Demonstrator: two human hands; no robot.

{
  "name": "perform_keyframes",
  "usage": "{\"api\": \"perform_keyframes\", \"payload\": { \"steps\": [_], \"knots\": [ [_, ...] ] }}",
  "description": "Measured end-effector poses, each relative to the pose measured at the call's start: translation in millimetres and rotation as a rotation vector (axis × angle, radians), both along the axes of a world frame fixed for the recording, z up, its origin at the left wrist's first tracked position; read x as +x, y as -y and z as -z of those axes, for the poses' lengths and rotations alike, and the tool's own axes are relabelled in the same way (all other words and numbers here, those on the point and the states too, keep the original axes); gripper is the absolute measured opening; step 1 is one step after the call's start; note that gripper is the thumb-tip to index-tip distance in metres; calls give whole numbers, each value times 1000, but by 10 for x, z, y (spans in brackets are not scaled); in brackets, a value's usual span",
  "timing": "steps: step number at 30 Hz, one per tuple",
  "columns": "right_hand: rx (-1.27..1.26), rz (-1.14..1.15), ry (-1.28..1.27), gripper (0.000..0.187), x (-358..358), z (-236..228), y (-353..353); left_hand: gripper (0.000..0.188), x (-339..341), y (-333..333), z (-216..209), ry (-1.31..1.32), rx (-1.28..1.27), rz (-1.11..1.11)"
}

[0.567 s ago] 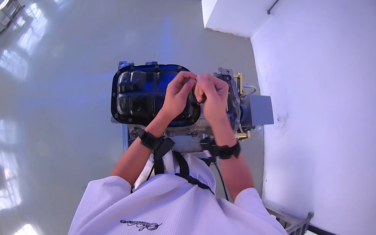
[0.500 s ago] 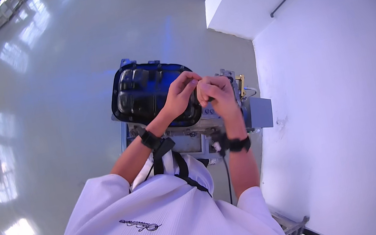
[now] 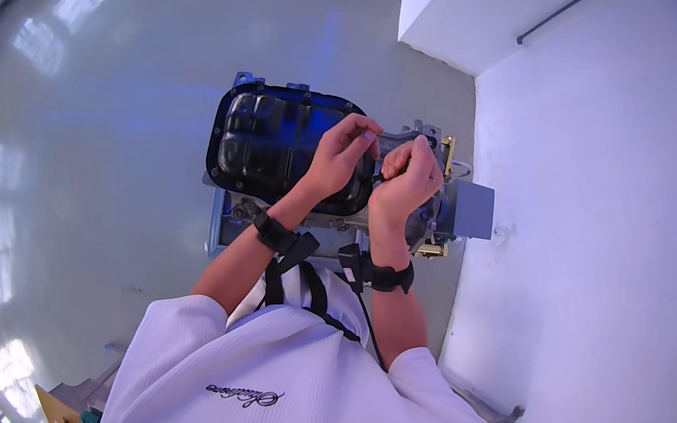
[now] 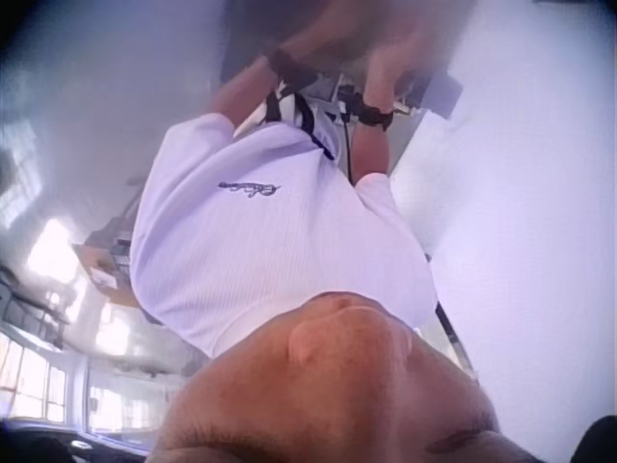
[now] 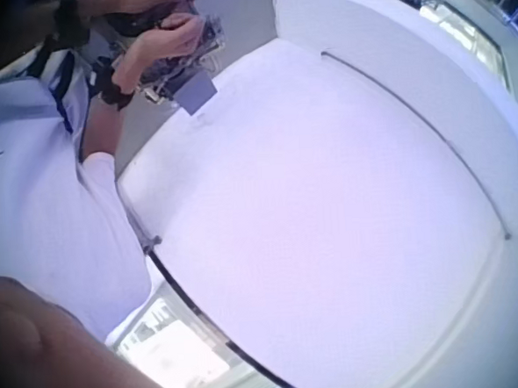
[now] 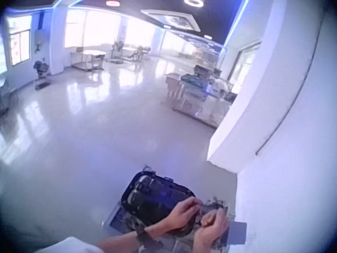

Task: Tightening bolts on an engine component using a nut driver.

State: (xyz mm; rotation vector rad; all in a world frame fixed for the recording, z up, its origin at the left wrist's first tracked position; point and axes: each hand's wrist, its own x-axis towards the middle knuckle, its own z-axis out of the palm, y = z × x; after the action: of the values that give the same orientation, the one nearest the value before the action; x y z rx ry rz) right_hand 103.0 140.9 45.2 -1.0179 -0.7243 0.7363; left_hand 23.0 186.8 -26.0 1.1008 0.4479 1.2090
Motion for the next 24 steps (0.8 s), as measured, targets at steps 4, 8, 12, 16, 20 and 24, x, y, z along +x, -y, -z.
{"api": "perform_keyframes", "payload": {
  "steps": [4,8,12,16,20,24],
  "knots": [
    [51,-547,133,36,263,-48,-134,11,40,-46,55,51,5,-16],
    [44,-1233,191,34,588,-100,-373,12,28,-45,38,-73,98,-13],
    [13,-836,114,35,433,-21,-199,12,-38,-48,10,13,-36,58],
    [-82,-272,10,41,67,-114,-85,12,-62,-44,-62,-49,34,17],
    [-93,264,-81,43,-232,-186,-173,12,-40,-41,-24,-125,149,-25],
    [-133,115,21,42,-82,-169,-182,12,-39,-4,-68,-96,137,-58]
  ]
}}
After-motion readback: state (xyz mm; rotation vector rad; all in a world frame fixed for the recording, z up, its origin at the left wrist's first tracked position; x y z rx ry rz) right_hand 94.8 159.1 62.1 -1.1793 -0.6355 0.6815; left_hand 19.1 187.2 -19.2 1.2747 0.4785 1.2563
